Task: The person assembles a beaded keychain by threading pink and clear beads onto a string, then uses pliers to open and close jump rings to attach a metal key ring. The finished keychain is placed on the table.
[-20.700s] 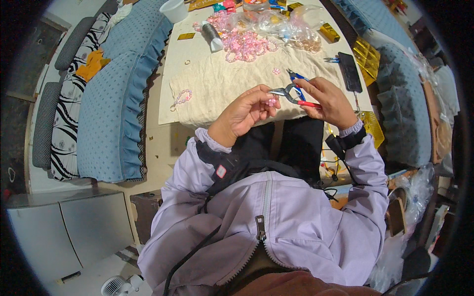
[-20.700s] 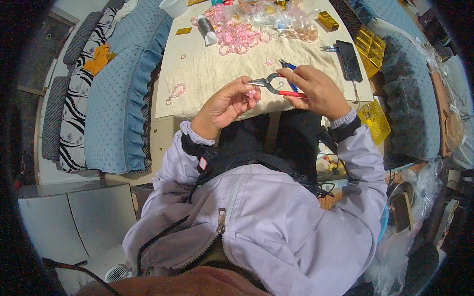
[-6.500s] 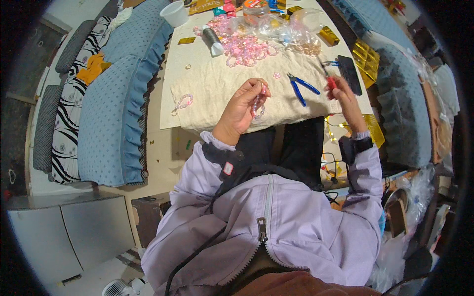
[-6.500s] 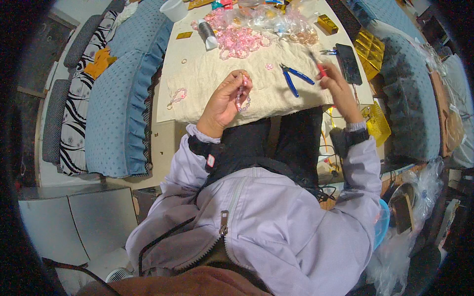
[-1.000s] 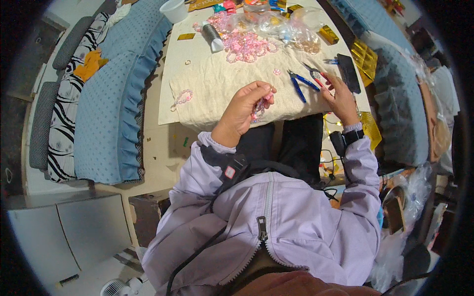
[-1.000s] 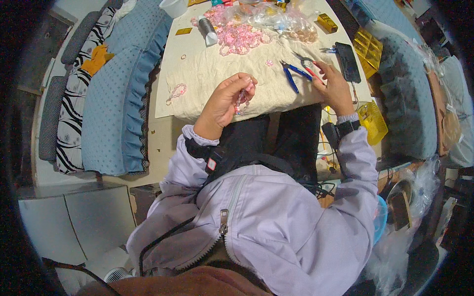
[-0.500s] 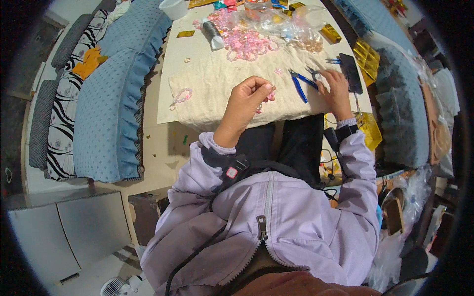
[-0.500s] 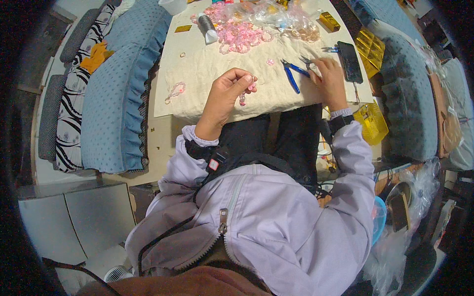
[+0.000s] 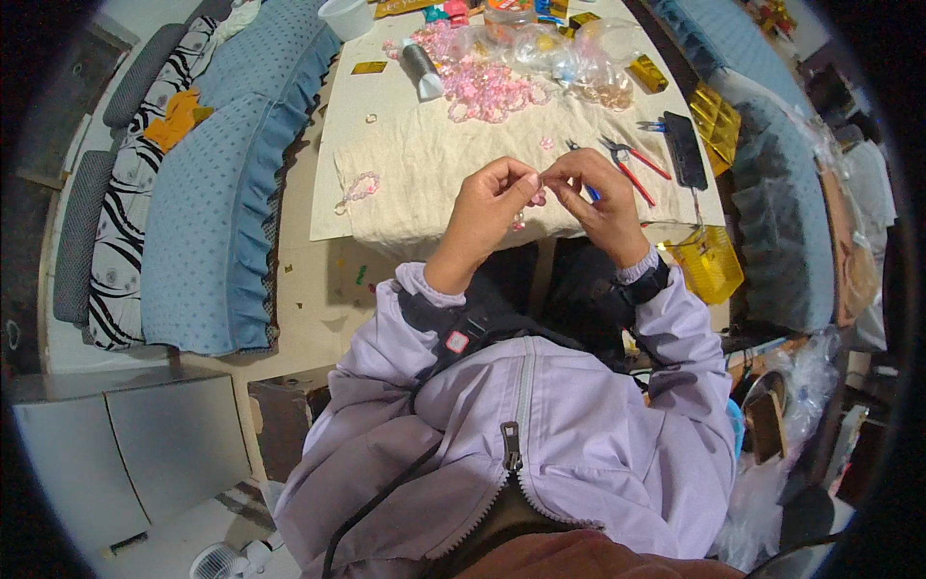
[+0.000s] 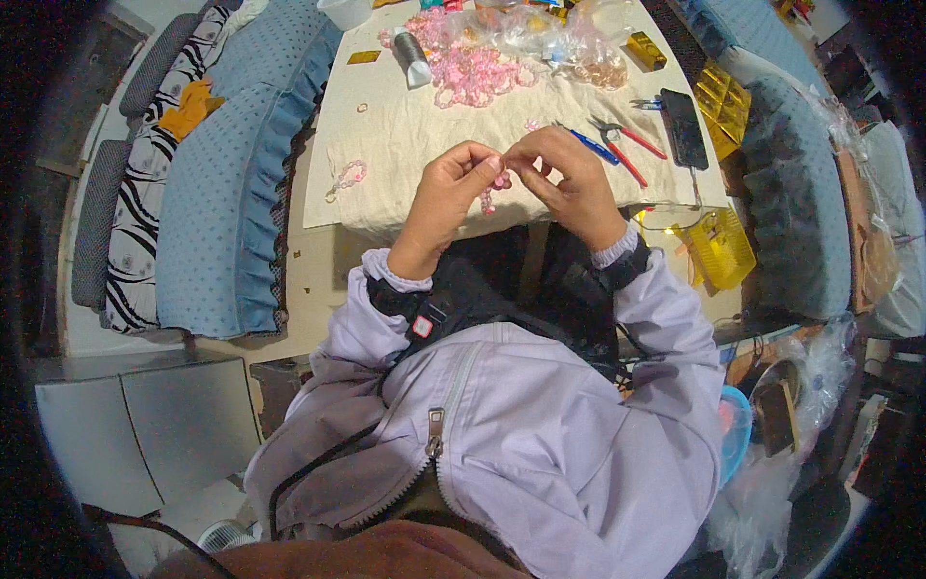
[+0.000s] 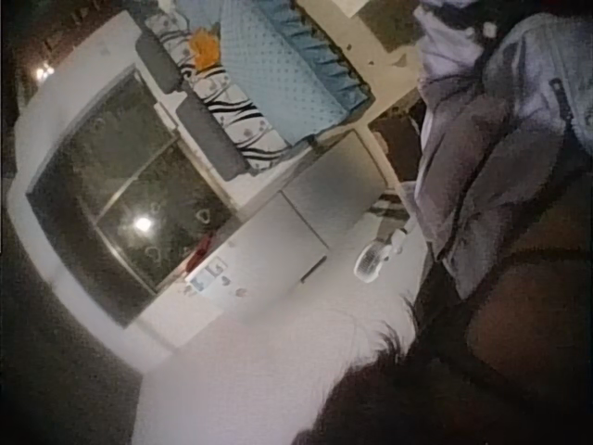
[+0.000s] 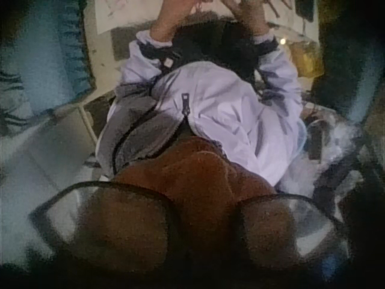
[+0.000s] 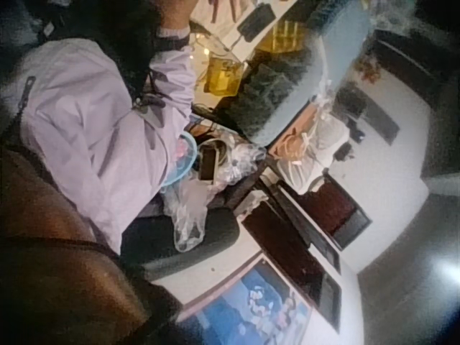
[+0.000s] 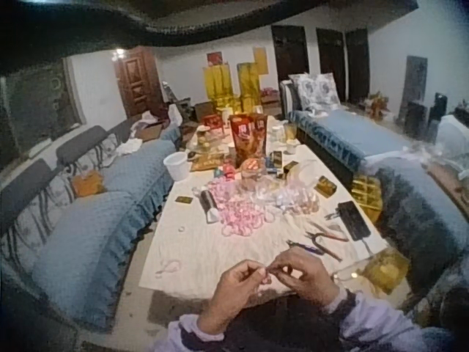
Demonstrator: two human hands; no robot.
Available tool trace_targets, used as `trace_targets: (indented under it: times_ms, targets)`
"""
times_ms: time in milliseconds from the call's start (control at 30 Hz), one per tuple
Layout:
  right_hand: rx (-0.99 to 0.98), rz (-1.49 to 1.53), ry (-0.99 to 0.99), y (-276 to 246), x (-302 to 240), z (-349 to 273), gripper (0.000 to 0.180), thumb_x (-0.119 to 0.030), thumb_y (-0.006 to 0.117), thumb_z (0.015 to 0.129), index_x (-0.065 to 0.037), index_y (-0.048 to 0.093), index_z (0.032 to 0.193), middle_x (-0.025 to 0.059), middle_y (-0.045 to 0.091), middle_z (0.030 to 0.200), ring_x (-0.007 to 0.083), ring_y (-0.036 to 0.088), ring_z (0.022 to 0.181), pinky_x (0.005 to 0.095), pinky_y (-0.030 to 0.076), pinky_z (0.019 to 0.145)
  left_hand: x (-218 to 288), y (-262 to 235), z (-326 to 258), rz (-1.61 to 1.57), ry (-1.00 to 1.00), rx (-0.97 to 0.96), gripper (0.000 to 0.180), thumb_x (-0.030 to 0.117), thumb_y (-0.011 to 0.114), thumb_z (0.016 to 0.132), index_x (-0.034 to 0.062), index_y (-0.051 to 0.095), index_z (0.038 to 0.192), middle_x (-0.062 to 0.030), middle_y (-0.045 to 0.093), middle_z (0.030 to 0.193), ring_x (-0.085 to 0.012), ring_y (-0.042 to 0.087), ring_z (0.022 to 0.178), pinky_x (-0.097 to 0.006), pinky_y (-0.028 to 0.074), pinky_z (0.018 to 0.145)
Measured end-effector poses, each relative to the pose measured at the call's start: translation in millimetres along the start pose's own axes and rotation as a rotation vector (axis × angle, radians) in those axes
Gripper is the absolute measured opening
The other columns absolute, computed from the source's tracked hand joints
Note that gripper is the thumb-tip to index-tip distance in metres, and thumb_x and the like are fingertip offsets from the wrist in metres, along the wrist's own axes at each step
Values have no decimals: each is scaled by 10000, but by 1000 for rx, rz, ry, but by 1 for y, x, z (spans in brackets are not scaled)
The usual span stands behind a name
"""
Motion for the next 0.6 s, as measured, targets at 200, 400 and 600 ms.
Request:
trace_targets:
  times_ms: [200, 400, 600]
  targets:
    - [-43, -101, -33, -1, -5, 0, 156, -13, 715, 896, -45, 619, 1015, 83, 641, 948, 219, 627, 802, 304, 496, 637, 3, 2, -2, -150, -121, -64, 173, 200, 643, 1013, 31, 664, 1044, -15, 696, 896, -68, 632, 835, -216, 498, 701]
    - [-104, -25, 57, -1, 3, -3, 138, -37, 681, 939, -40, 600, 1050, 84, 604, 963, 198, 582, 808, 312, 474, 691, 2, 0, -1, -213, -210, -84, 175, 210, 655, 1001, 45, 676, 1058, -22, 703, 901, -58, 585, 792, -195, 460, 692]
    - [32, -570, 5, -50, 64, -18, 314, -70, 728, 884, -23, 599, 1167, 152, 638, 1103, 336, 636, 1050, 412, 507, 900, -1, -5, 2, -122, -117, 51, 165, 205, 677, 981, 45, 698, 1017, -30, 720, 891, -56, 571, 776, -190, 428, 690]
Point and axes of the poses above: each hand's wrist, its own z-axis towards the middle knuckle, its own y-axis out of the palm, x = y × z, the point moved 1 cm from there along z, towards the middle knuckle
